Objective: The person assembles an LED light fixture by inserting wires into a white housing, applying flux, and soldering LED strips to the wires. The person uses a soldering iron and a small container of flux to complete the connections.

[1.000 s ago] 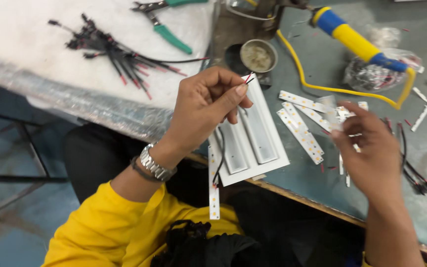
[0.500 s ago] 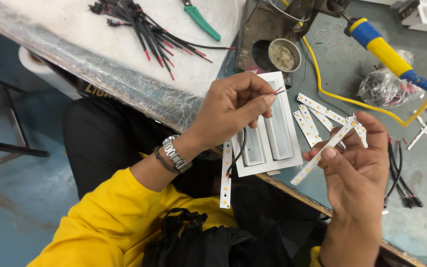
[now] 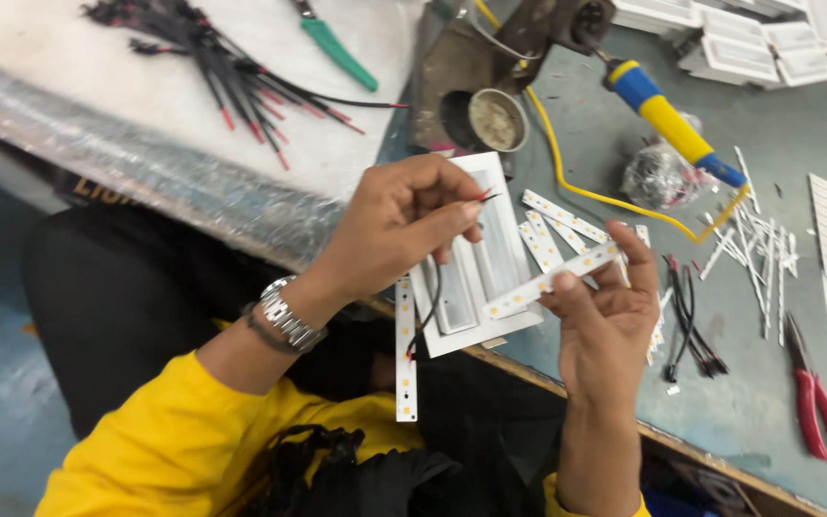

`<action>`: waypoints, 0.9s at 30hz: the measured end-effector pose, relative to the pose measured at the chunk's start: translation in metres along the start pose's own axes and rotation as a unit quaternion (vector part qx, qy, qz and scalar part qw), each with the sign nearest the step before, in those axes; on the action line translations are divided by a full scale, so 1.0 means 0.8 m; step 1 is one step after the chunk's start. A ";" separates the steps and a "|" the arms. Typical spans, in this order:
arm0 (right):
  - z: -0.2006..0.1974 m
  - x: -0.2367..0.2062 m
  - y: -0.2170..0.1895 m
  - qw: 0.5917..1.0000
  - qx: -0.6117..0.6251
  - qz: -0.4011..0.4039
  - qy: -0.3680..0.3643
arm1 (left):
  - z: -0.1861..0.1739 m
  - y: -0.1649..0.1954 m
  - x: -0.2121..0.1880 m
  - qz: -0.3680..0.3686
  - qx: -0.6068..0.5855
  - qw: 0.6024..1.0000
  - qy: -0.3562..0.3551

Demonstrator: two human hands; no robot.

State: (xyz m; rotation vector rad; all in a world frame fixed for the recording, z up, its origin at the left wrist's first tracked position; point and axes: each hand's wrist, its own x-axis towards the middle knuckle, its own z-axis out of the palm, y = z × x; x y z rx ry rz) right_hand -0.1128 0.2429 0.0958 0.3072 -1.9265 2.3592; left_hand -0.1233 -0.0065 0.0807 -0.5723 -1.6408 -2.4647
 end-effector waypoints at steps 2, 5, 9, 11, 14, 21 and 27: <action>0.002 -0.001 0.003 0.999 -0.041 -0.023 0.007 | 0.000 0.001 -0.003 -0.008 -0.008 1.000 0.004; 0.000 -0.003 0.008 0.995 -0.094 -0.037 0.024 | 0.001 0.003 -0.005 -0.023 0.012 1.000 0.013; -0.013 -0.008 0.014 0.996 -0.072 -0.016 0.049 | 0.005 0.006 -0.013 -0.026 0.057 0.998 0.007; -0.020 -0.009 0.017 0.995 -0.074 -0.011 0.063 | 0.009 0.008 -0.019 -0.033 0.058 0.998 0.009; -0.028 -0.009 0.020 0.995 -0.053 -0.001 0.085 | 0.017 0.013 -0.023 -0.017 0.115 0.993 -0.005; -0.033 -0.007 0.023 0.993 -0.039 0.028 0.108 | 0.038 0.034 -0.020 -0.006 0.223 0.975 -0.005; -0.034 -0.016 0.029 0.994 -0.065 0.058 0.060 | 0.048 0.035 -0.020 0.018 0.259 0.966 -0.021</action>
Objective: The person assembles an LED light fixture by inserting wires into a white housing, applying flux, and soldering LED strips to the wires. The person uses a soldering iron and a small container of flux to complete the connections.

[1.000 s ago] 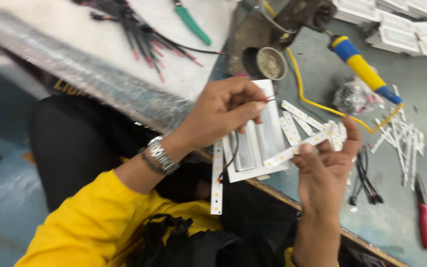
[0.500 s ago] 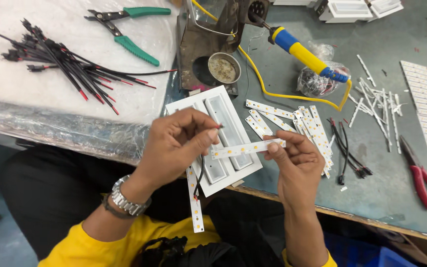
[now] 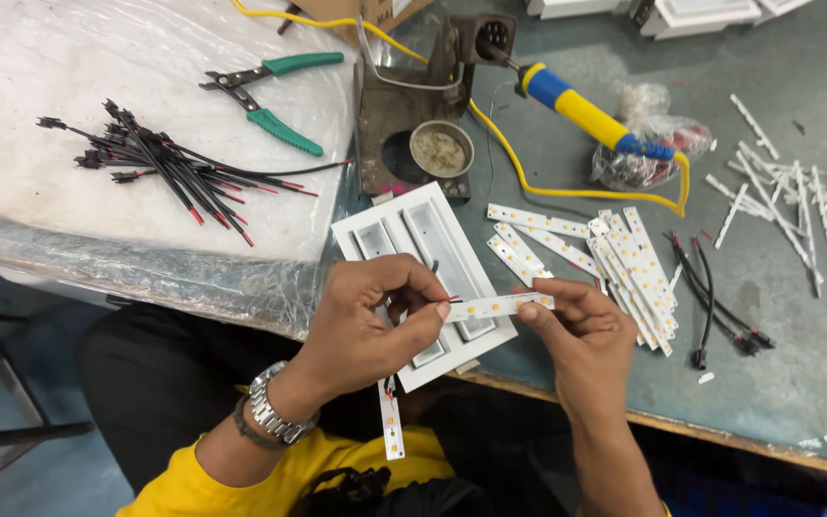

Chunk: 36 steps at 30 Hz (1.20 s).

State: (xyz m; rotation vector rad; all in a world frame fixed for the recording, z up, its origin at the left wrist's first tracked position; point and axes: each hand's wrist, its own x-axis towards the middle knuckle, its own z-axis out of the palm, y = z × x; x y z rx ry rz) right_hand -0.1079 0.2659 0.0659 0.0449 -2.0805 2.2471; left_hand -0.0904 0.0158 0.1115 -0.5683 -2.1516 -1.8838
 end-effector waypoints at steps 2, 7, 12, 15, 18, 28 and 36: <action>-0.001 -0.005 0.002 0.999 -0.042 -0.004 0.001 | 0.004 0.000 -0.001 0.021 0.002 1.000 -0.005; -0.002 -0.016 0.005 0.997 -0.080 -0.010 -0.003 | 0.007 0.001 -0.008 0.077 0.089 0.993 -0.024; -0.004 -0.019 0.004 0.997 -0.073 0.002 -0.014 | 0.003 0.003 -0.008 0.121 0.154 0.978 -0.070; -0.004 -0.014 0.003 0.996 -0.079 0.013 -0.024 | -0.001 0.006 -0.002 0.150 0.186 0.965 -0.107; -0.005 -0.009 0.002 0.992 -0.109 0.033 -0.046 | -0.003 0.010 0.002 0.145 0.197 0.959 -0.141; -0.005 -0.002 0.001 0.992 -0.085 0.024 -0.088 | -0.009 0.009 0.010 0.175 0.224 0.940 -0.191; -0.002 0.001 0.000 0.992 -0.080 0.036 -0.091 | 0.008 0.025 -0.005 0.159 0.283 0.942 -0.087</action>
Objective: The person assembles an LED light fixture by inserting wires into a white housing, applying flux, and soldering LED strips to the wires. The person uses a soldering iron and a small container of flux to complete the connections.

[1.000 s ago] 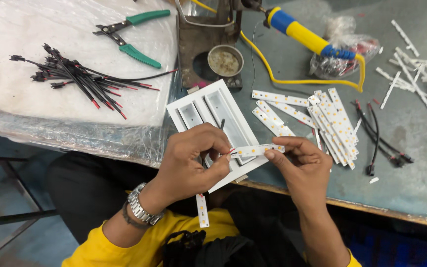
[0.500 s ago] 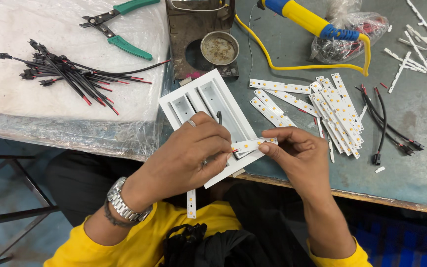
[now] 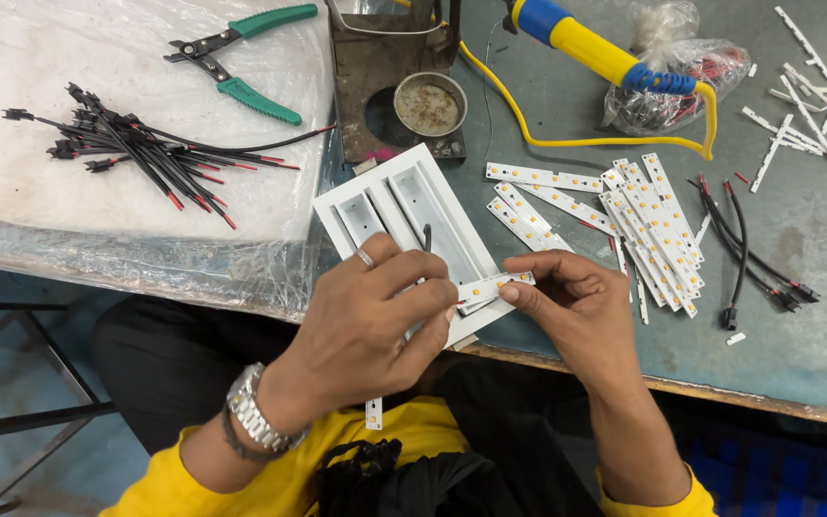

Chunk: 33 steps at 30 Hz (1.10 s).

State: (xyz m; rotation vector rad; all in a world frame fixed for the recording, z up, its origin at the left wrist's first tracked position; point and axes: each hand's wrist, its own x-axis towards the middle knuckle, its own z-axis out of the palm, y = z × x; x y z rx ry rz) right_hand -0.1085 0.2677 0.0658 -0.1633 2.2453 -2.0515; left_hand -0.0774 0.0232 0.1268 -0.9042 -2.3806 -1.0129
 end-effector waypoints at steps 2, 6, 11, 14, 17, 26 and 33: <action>0.000 0.000 0.001 1.000 0.003 -0.005 -0.003 | 0.002 0.006 -0.006 -0.037 0.004 0.999 0.000; 0.000 0.000 0.001 1.000 0.003 -0.010 -0.002 | 0.005 0.001 -0.011 -0.029 -0.052 0.998 0.013; 0.001 0.000 -0.001 1.000 -0.010 -0.005 -0.003 | 0.010 -0.011 -0.008 0.007 -0.094 0.995 0.026; 0.001 -0.002 -0.002 1.000 -0.008 -0.012 -0.013 | 0.014 -0.012 -0.009 0.004 -0.083 0.996 0.016; 0.002 -0.002 -0.004 1.000 0.002 -0.010 -0.019 | 0.020 -0.013 -0.011 0.011 -0.080 0.997 0.018; -0.002 0.005 -0.020 0.990 -0.089 -0.099 -0.042 | 0.018 -0.015 -0.013 0.046 -0.071 0.996 0.039; -0.005 0.009 -0.027 0.980 -0.153 -0.110 -0.069 | 0.012 -0.021 -0.021 0.096 -0.053 0.993 0.037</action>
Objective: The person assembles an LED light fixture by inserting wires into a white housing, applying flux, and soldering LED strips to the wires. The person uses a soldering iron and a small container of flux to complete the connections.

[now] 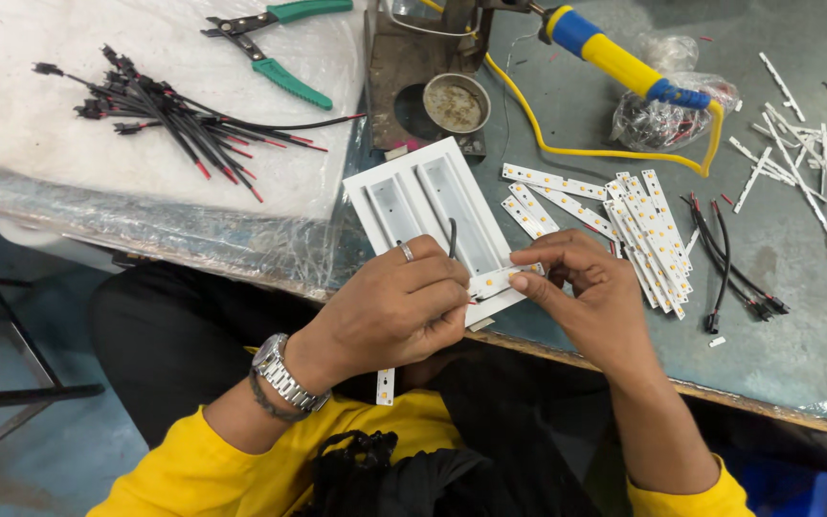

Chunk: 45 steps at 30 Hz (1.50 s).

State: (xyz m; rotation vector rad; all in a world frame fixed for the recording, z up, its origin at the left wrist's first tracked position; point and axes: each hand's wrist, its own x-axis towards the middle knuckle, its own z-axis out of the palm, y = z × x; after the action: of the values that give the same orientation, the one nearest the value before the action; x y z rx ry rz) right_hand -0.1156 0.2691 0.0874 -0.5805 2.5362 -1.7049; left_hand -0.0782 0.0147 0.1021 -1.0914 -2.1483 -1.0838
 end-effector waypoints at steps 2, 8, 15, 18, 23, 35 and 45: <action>0.003 -0.002 -0.003 1.000 0.021 0.006 0.007 | -0.004 0.000 -0.003 0.004 -0.006 1.000 0.003; -0.008 0.013 -0.020 0.995 -0.046 0.066 0.063 | -0.013 -0.003 -0.008 0.003 -0.026 1.000 0.005; -0.028 0.117 -0.011 0.959 0.276 0.046 0.042 | -0.010 -0.006 -0.007 0.010 0.000 1.000 0.004; -0.027 0.157 -0.001 0.971 0.232 -0.049 0.029 | -0.002 -0.003 -0.010 0.014 0.040 0.999 0.029; -0.029 0.199 0.009 0.989 0.078 -0.106 0.073 | 0.013 0.004 -0.018 -0.001 0.096 0.993 0.063; -0.090 0.196 0.023 0.966 0.080 -0.199 0.143 | 0.016 0.010 -0.021 -0.044 0.059 0.992 0.099; -0.167 0.009 0.050 0.930 0.196 -0.187 0.250 | 0.002 0.014 -0.008 -0.038 0.054 0.997 0.047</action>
State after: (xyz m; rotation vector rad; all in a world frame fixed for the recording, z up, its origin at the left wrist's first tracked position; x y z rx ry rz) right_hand -0.1645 0.3983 0.1059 -0.7020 2.3431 -2.7188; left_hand -0.0653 0.0172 0.1018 -0.8998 -2.1625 -1.0173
